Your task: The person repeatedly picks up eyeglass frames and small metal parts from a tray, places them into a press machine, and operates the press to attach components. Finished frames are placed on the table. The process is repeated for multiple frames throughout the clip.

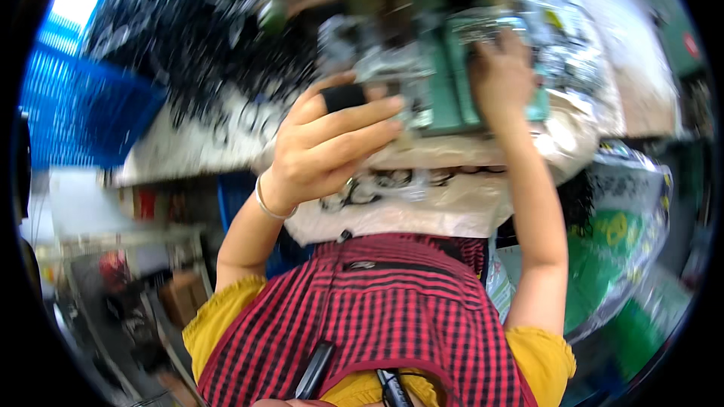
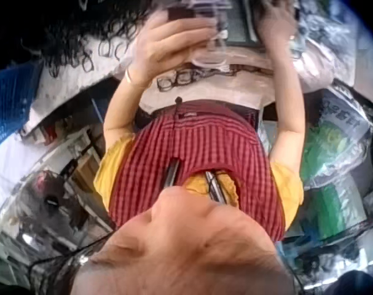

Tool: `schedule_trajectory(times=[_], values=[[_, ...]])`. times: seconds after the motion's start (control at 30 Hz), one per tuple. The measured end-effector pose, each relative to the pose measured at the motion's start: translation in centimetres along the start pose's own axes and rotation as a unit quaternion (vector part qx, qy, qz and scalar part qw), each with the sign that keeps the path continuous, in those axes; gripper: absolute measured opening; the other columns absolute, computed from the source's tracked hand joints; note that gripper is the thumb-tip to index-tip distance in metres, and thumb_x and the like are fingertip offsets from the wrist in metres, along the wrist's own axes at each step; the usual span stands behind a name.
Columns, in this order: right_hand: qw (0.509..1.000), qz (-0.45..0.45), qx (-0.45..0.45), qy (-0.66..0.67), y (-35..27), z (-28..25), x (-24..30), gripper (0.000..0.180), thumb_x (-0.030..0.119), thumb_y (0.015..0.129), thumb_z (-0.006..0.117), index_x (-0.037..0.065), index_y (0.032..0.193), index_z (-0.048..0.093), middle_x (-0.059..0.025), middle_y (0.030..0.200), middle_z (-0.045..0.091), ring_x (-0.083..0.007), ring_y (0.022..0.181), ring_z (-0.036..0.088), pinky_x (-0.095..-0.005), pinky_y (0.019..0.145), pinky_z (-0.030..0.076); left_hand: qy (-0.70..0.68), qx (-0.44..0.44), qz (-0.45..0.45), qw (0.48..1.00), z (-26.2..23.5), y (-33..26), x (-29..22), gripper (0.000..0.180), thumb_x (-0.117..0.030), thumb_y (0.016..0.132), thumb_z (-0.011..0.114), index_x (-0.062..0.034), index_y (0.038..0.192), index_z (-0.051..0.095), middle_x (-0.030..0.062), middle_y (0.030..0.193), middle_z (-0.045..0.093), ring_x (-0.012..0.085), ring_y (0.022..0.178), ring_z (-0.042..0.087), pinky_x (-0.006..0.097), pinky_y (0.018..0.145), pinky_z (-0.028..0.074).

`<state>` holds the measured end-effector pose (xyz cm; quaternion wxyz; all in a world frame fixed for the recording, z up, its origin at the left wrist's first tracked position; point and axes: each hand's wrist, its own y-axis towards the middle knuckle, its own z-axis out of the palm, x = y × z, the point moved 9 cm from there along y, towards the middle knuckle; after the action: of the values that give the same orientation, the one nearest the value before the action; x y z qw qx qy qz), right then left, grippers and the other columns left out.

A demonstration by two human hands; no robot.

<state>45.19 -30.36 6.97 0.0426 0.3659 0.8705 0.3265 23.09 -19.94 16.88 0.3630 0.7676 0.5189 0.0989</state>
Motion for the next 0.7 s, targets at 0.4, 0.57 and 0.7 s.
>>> schedule_trajectory(times=[0.4, 0.57, 0.7], values=[[0.936, 0.162, -0.049, 0.307, -1.5, -0.9, -5.1, 0.016, 0.01, 0.09, 0.071, 0.004, 0.105, 0.072, -0.0068, 0.099, 0.074, -0.0145, 0.093, 0.069, -0.0284, 0.087, 0.051, 0.239, 0.243, -0.593, 0.729, 4.9, -38.9, 8.9, 0.032, -0.033, 0.095, 0.055, -0.0048, 0.085, 0.067, 0.0195, 0.083, 0.07, 0.0403, 0.074, 0.068, 0.05, 0.066, 0.054], [0.926, 0.186, -0.052, 0.324, -0.9, -1.5, -4.0, 0.02, 0.01, 0.093, 0.069, 0.004, 0.112, 0.071, -0.0082, 0.101, 0.075, -0.0154, 0.094, 0.069, -0.0285, 0.088, 0.051, 0.279, 0.28, -0.603, 0.693, 8.3, -38.9, 11.0, 0.018, -0.02, 0.085, 0.058, -0.0045, 0.088, 0.068, 0.0199, 0.086, 0.072, 0.0381, 0.076, 0.071, 0.049, 0.065, 0.055], [0.91, 0.197, -0.075, 0.356, -1.7, -1.8, -6.6, 0.016, 0.009, 0.093, 0.069, 0.004, 0.107, 0.074, -0.0067, 0.099, 0.075, -0.0137, 0.093, 0.068, -0.0276, 0.087, 0.051, 0.208, 0.318, -0.592, 0.711, 6.5, -33.8, 9.0, 0.026, -0.029, 0.081, 0.063, -0.0053, 0.077, 0.072, 0.0212, 0.079, 0.071, 0.0392, 0.077, 0.07, 0.051, 0.069, 0.055]])
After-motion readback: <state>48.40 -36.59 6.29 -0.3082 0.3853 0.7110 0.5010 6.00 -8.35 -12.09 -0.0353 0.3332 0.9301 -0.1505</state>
